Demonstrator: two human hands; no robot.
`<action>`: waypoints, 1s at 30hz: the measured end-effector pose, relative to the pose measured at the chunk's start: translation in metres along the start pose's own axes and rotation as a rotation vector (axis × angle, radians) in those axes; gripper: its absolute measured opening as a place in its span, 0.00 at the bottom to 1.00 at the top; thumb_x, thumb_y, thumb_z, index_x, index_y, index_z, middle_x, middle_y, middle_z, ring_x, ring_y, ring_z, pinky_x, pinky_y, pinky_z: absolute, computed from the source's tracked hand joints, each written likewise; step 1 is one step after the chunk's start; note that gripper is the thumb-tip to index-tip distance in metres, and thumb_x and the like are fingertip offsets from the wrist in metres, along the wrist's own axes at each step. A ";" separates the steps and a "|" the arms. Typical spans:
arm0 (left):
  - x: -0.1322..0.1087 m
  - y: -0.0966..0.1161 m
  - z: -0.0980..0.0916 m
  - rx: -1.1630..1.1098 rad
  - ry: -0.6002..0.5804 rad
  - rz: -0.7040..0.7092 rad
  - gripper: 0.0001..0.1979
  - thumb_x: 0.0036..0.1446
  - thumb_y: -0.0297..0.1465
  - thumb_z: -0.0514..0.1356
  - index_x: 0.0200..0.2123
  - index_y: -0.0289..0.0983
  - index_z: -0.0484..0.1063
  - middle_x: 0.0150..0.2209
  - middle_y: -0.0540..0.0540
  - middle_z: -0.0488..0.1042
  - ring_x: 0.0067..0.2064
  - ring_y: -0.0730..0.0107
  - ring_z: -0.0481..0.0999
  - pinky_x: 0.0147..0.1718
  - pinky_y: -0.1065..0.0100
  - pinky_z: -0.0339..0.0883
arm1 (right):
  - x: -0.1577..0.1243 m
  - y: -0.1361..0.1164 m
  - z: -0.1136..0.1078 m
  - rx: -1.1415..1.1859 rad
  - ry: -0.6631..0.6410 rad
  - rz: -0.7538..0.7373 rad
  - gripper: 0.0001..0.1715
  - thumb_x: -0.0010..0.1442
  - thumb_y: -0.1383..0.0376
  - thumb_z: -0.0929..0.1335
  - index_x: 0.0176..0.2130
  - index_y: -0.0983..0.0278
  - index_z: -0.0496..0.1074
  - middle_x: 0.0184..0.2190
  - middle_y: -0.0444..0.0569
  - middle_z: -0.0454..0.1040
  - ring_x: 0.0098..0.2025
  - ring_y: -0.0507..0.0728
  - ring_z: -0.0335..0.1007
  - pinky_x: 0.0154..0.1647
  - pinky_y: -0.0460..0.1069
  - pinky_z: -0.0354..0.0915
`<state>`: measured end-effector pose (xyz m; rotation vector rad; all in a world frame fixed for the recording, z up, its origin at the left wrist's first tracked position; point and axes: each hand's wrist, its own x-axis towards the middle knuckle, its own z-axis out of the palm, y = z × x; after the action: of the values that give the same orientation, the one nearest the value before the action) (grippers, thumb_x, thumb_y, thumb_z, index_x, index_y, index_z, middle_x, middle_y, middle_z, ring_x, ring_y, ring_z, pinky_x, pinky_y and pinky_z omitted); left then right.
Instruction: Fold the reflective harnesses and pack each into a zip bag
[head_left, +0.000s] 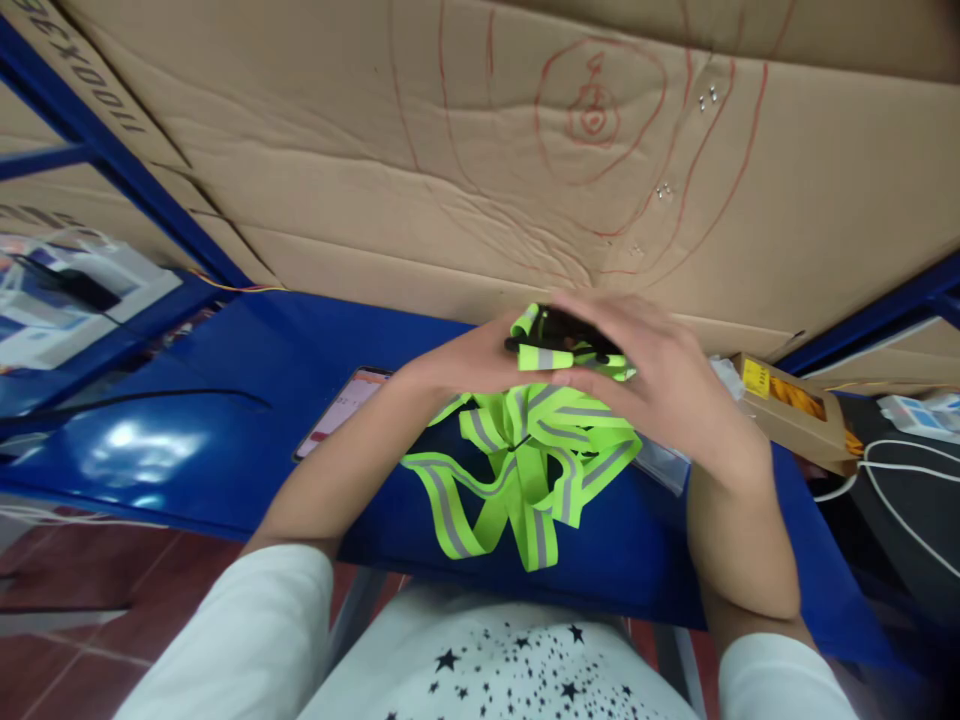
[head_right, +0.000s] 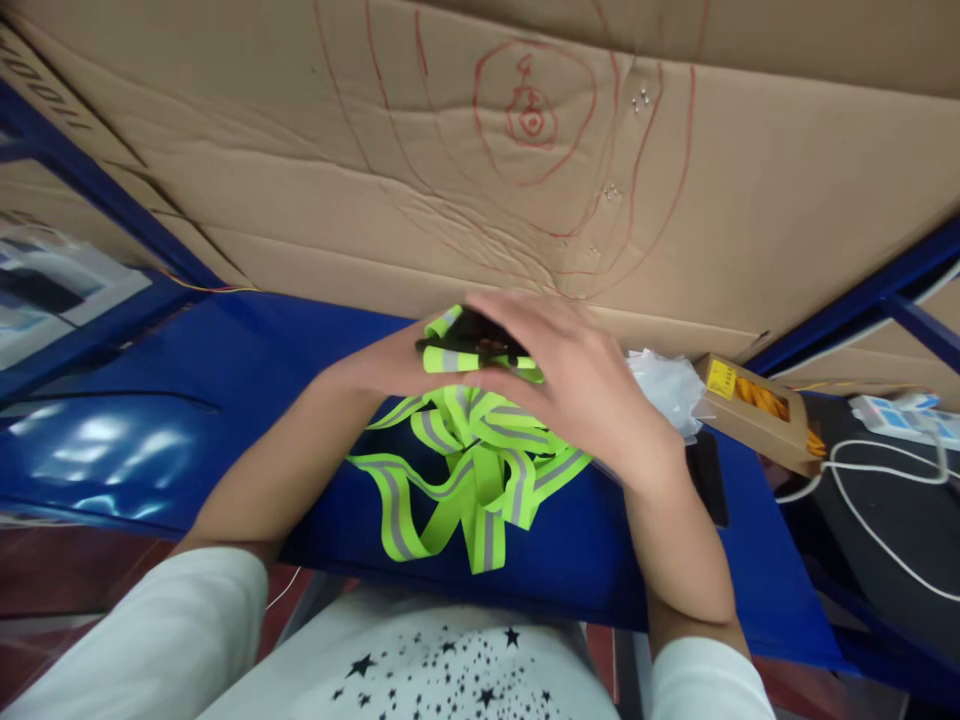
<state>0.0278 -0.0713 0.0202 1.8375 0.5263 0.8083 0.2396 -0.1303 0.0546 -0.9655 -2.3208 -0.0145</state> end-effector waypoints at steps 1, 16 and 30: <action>-0.001 0.000 0.003 0.021 -0.038 -0.025 0.21 0.53 0.37 0.73 0.49 0.36 0.80 0.51 0.43 0.82 0.56 0.55 0.79 0.58 0.56 0.72 | 0.000 -0.003 0.000 -0.011 -0.035 0.037 0.28 0.72 0.55 0.68 0.67 0.55 0.69 0.63 0.50 0.74 0.63 0.64 0.73 0.64 0.58 0.68; 0.004 -0.006 0.023 -0.187 -0.028 -0.195 0.22 0.47 0.34 0.76 0.44 0.36 0.77 0.41 0.47 0.80 0.46 0.60 0.79 0.47 0.60 0.73 | 0.009 0.000 0.010 0.169 0.355 0.442 0.31 0.65 0.48 0.73 0.21 0.64 0.68 0.17 0.40 0.55 0.23 0.48 0.51 0.26 0.48 0.49; 0.005 -0.014 0.026 -0.117 -0.081 -0.008 0.23 0.57 0.37 0.71 0.53 0.34 0.77 0.53 0.41 0.81 0.59 0.52 0.77 0.61 0.55 0.70 | -0.002 0.016 -0.001 0.155 -0.072 0.203 0.24 0.72 0.49 0.65 0.60 0.55 0.75 0.57 0.49 0.79 0.58 0.62 0.76 0.62 0.58 0.69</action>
<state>0.0503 -0.0788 0.0021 1.7513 0.4257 0.7407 0.2515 -0.1205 0.0510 -1.1322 -2.2399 0.2828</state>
